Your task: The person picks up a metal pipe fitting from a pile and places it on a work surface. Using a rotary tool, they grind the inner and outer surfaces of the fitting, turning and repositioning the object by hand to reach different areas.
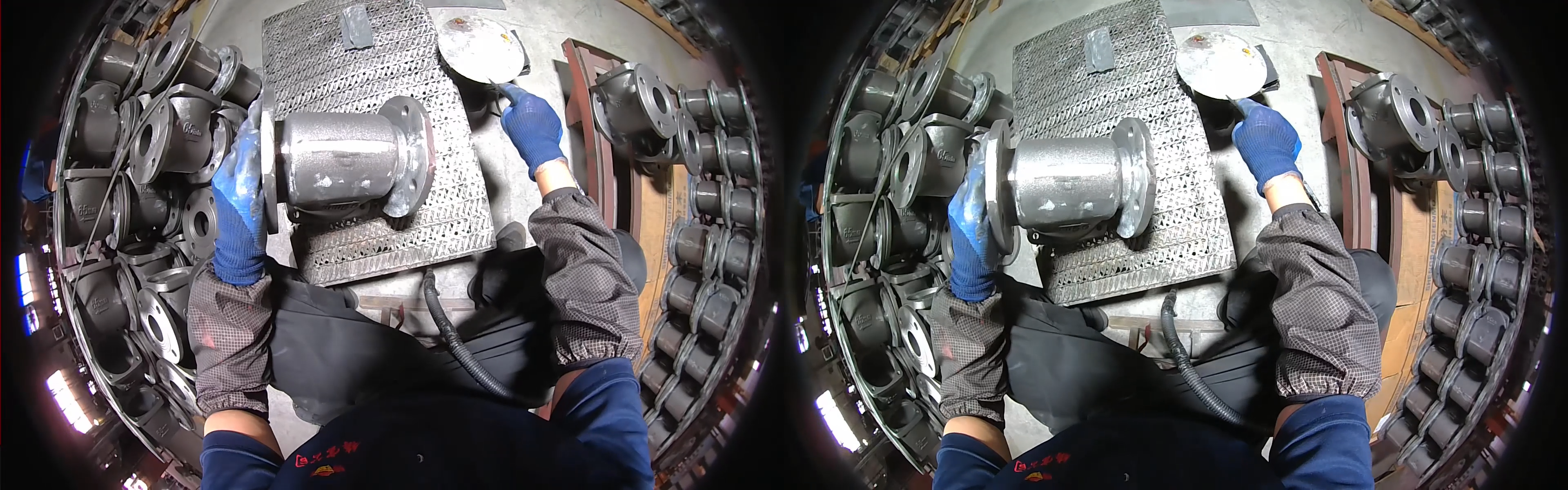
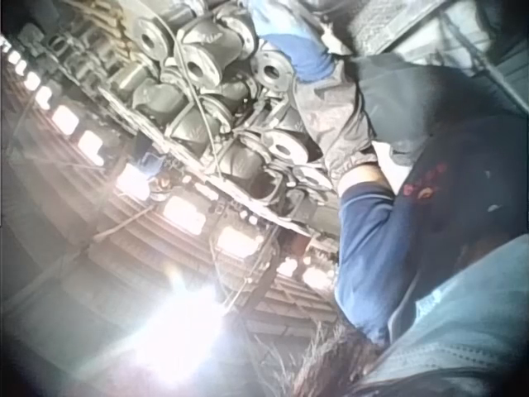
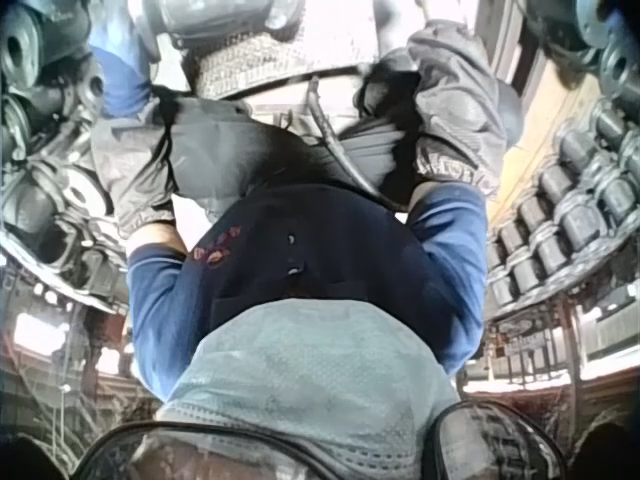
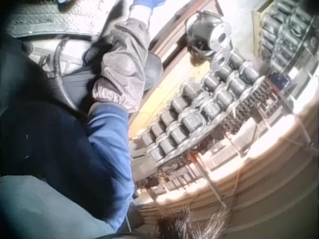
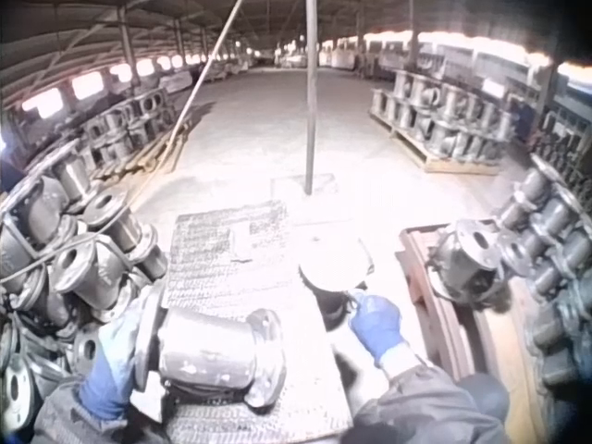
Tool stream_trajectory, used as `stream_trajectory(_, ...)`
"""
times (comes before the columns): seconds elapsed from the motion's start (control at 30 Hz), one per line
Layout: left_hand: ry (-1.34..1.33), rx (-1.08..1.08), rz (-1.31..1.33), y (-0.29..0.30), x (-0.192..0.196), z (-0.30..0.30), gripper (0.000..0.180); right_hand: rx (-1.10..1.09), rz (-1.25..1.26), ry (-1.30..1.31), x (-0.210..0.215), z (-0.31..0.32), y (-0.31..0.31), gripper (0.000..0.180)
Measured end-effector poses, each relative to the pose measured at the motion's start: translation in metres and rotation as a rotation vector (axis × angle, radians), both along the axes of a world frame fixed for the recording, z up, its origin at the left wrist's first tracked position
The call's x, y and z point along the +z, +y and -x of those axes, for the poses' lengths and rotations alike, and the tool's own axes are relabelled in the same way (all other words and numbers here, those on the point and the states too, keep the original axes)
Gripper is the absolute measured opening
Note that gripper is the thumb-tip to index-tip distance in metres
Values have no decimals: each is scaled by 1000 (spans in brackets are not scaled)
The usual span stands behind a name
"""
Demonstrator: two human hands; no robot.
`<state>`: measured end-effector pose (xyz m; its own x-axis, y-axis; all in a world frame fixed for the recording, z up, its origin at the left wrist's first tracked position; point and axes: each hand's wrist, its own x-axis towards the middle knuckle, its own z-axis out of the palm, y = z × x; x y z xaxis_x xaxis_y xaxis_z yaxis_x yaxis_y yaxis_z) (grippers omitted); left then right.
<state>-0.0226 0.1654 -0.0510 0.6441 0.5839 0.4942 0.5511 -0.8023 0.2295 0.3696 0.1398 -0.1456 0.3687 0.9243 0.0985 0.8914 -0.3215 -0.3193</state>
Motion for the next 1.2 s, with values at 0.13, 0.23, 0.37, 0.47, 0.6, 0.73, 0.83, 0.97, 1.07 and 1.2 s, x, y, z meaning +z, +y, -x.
stream_trajectory(0.13,-95,-9,58,-5,1,-10,44,1,32,0,-7,-4,4,38)
stream_trajectory(0.23,-376,44,467,-9,-6,-8,43,-7,69,8,-6,-5,7,38)
stream_trajectory(0.37,-343,63,317,-9,1,-23,42,-54,195,108,4,-3,10,41)
stream_trajectory(0.47,-519,100,569,-10,-4,-17,41,8,120,148,4,-8,13,42)
stream_trajectory(0.6,-92,39,113,-4,12,-15,36,-100,107,917,22,10,10,44)
stream_trajectory(0.73,-244,137,253,-3,3,-16,32,30,-94,1203,80,72,-11,41)
stream_trajectory(0.83,-341,97,382,5,-6,-10,38,358,-176,1413,117,125,-44,38)
stream_trajectory(0.97,-886,224,1053,-3,-3,-19,45,489,-259,1278,106,173,-63,40)
stream_trajectory(1.07,-869,179,974,-4,-3,-15,44,487,-188,1267,104,186,-65,41)
stream_trajectory(1.2,-957,233,1064,2,-10,-12,43,476,-238,1181,99,197,-63,39)
